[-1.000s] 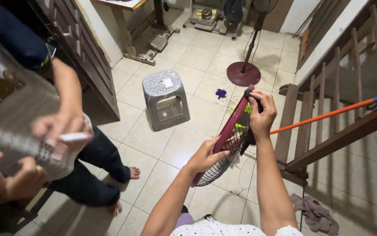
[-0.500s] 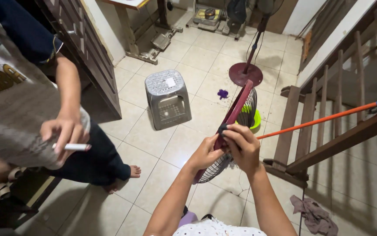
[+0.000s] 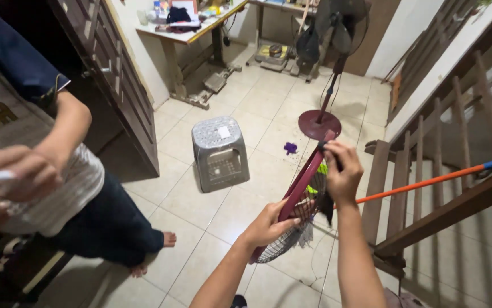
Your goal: The person wipes the front grille of a standing fan with a dark cloth, moving around the room to clean different sections. They then wipe the fan blades and the rear grille area before placing the front grille back onto the fan.
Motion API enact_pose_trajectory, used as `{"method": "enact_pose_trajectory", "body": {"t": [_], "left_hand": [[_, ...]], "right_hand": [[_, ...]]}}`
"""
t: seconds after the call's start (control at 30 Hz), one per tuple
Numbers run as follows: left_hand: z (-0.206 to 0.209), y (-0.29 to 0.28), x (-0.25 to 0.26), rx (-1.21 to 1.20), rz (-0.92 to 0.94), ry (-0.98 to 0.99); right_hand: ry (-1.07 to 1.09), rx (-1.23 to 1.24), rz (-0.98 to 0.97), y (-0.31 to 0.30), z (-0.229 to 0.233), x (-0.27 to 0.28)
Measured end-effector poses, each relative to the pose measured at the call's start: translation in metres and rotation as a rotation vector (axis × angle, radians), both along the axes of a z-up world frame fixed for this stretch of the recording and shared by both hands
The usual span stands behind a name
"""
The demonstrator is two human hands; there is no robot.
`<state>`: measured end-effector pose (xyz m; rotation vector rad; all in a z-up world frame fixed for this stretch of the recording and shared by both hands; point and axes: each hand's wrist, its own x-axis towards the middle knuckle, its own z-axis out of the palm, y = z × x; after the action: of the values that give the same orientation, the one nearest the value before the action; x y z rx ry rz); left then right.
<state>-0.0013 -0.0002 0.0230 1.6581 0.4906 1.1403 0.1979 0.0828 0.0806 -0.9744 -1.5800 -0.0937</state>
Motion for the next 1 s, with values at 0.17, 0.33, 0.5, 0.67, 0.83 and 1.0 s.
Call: {"method": "enact_pose_trajectory", "body": {"t": [0.17,0.33,0.5,0.67,0.83,1.0], "left_hand": [[-0.002,0.008,0.005,-0.053,0.028,0.013],[-0.015,0.012,0.007,-0.103,0.063,0.017],[-0.009,0.018,0.005,-0.116,0.027,-0.034],[-0.012,0.019,0.01,-0.12,0.033,-0.027],[-0.003,0.023,0.005,-0.223,0.089,0.095],[0.01,0.024,0.003,-0.004,0.035,-0.085]], "right_hand": [[0.021,-0.016,0.046,-0.002,0.002,-0.002],[-0.042,-0.049,0.199,-0.045,-0.006,-0.023],[-0.165,-0.006,0.243,-0.065,0.004,-0.03],[-0.053,-0.094,0.274,-0.08,-0.011,-0.025],[0.088,-0.13,0.19,-0.096,-0.027,-0.005],[0.21,-0.106,0.1,-0.102,-0.022,0.02]]}}
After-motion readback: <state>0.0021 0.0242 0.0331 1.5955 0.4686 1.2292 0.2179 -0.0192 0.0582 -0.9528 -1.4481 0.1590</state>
